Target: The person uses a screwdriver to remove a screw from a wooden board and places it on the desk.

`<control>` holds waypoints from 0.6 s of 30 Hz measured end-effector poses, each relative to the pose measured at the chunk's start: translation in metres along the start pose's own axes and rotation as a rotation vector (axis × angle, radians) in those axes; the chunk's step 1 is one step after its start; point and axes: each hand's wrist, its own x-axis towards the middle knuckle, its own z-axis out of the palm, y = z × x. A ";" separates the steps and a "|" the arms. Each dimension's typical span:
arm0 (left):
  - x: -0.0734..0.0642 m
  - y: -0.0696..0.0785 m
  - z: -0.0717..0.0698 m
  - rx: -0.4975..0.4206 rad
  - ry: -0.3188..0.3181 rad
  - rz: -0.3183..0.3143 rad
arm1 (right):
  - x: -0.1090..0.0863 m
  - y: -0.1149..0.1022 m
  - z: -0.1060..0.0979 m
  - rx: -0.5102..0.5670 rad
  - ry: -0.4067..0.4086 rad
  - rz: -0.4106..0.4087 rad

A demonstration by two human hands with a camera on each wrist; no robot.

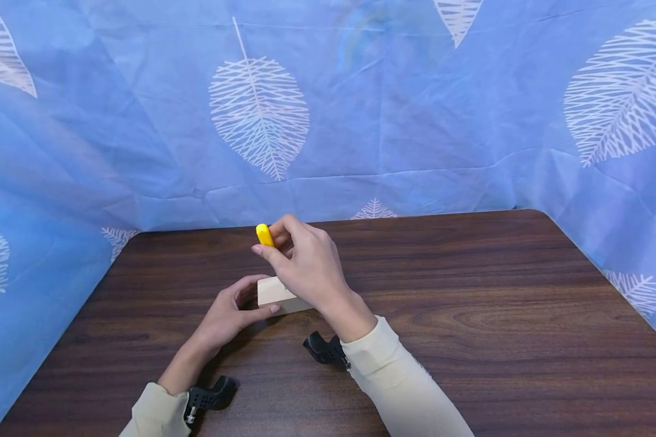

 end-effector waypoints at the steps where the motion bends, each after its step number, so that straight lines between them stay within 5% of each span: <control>1: 0.000 0.000 0.000 -0.003 -0.001 -0.002 | 0.000 0.000 0.000 -0.004 -0.002 -0.001; 18: 0.000 -0.001 0.000 -0.004 0.002 -0.005 | -0.001 0.001 0.002 -0.046 -0.009 -0.022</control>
